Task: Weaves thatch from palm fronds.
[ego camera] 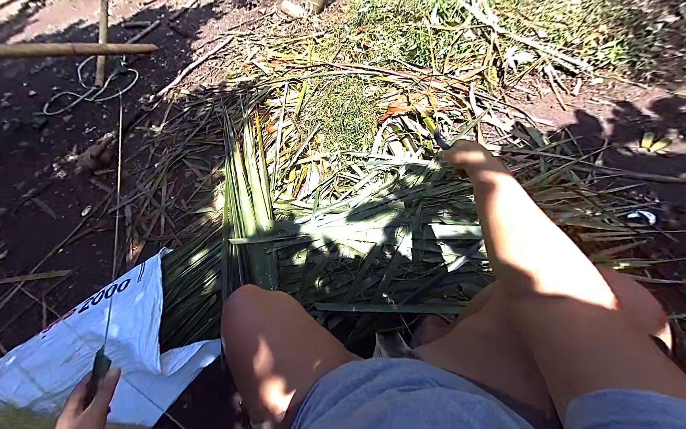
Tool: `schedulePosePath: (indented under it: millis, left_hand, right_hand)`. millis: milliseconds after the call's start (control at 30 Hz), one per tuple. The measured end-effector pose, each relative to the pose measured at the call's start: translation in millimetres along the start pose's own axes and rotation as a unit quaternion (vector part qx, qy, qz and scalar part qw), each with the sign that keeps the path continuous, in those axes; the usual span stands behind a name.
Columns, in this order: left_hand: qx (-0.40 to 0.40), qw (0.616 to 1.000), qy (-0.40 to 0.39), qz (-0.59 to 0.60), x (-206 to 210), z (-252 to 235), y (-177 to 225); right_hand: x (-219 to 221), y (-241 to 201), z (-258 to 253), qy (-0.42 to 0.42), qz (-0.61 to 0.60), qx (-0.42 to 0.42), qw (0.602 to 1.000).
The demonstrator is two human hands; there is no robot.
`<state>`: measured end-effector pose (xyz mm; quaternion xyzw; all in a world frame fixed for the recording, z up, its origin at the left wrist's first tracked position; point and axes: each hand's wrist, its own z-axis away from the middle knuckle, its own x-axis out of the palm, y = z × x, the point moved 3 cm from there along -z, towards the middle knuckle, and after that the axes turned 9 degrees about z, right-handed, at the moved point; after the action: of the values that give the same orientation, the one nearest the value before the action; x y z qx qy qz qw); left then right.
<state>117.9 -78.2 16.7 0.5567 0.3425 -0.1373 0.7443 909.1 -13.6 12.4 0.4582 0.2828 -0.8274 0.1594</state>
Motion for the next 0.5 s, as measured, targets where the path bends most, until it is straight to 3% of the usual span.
schedulePosePath:
  millis: [100, 200, 300, 367, 500]
  left_hand:
    - [0.029, 0.999, -0.026, 0.039, 76.0, 24.7, 70.7]
    - [0.081, 0.993, -0.084, 0.033, 126.2, 42.2, 112.4]
    - [0.124, 0.981, -0.147, 0.002, 156.9, 59.9, 137.8]
    - [0.132, 0.977, -0.168, 0.003, 168.4, 69.6, 150.2]
    - [0.136, 0.971, -0.194, 0.02, 178.6, 75.7, 156.5]
  right_hand:
    - [28.2, -46.7, 42.9, -0.089, -0.179, -0.143, 0.969]
    - [55.1, -91.5, 98.1, -0.209, -0.379, -0.283, 0.856]
    - [85.8, -121.1, 138.9, -0.313, -0.409, -0.352, 0.781]
    - [104.4, -131.5, 152.8, -0.342, -0.402, -0.37, 0.764]
    - [114.4, -133.4, 154.8, -0.301, -0.43, -0.323, 0.788]
